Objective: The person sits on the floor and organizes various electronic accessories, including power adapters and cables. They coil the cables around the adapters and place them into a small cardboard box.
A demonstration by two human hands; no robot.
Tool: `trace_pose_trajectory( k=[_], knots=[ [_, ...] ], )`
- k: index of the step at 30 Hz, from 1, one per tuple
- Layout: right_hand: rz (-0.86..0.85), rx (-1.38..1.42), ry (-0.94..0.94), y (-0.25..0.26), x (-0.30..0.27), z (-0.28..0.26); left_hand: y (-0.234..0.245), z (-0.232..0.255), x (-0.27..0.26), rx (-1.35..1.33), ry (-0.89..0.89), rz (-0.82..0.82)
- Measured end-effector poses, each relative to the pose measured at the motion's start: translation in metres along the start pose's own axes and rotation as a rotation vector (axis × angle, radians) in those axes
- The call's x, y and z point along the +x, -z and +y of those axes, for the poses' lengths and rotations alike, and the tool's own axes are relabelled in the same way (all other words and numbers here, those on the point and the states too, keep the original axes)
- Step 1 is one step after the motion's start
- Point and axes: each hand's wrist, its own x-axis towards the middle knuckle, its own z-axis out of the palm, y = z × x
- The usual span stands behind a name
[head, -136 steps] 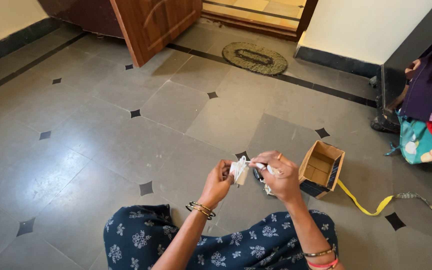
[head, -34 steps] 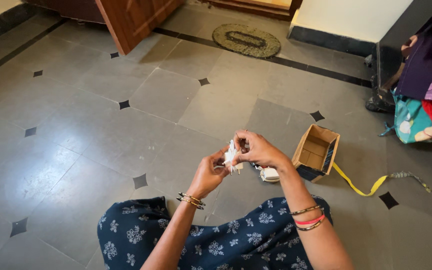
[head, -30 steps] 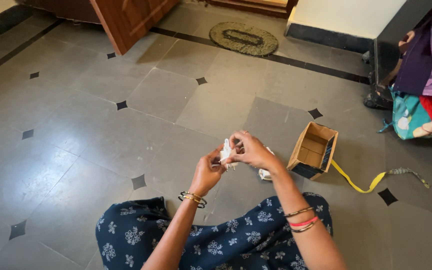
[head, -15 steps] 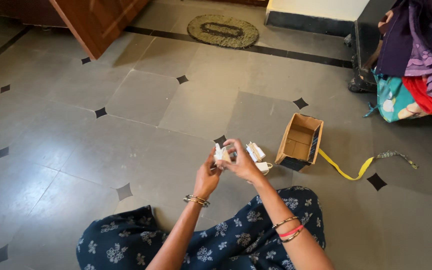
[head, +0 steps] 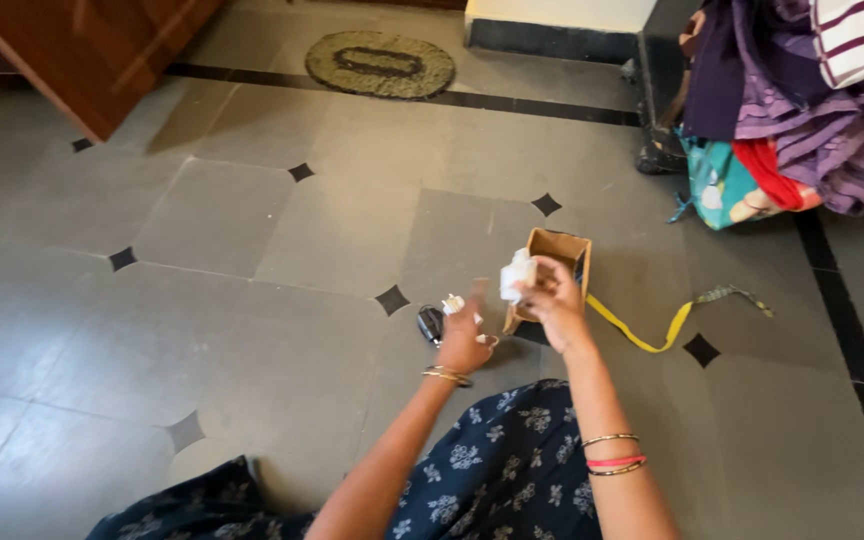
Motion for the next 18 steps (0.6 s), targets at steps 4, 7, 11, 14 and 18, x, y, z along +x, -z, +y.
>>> trace_pose_trajectory(
  k=[4, 7, 11, 14, 18],
  knots=[
    [-0.002, 0.185, 0.051, 0.038, 0.008, -0.016, -0.063, 0.032, 0.026, 0.320, 0.010, -0.173],
    [-0.004, 0.193, 0.075, 0.042, 0.007, -0.029, -0.080, 0.026, 0.039, 0.215, 0.144, -0.180],
    [-0.014, 0.162, 0.153, 0.028, -0.002, -0.044, -0.068, 0.006, 0.036, 0.121, -0.033, 0.011],
    [-0.061, 0.221, 0.225, 0.011, -0.005, -0.049, -0.027, -0.011, 0.016, 0.095, -0.224, 0.218],
    [-0.183, 0.298, 0.222, -0.019, -0.001, -0.039, 0.050, -0.038, -0.024, 0.296, -0.258, 0.437]
  ],
)
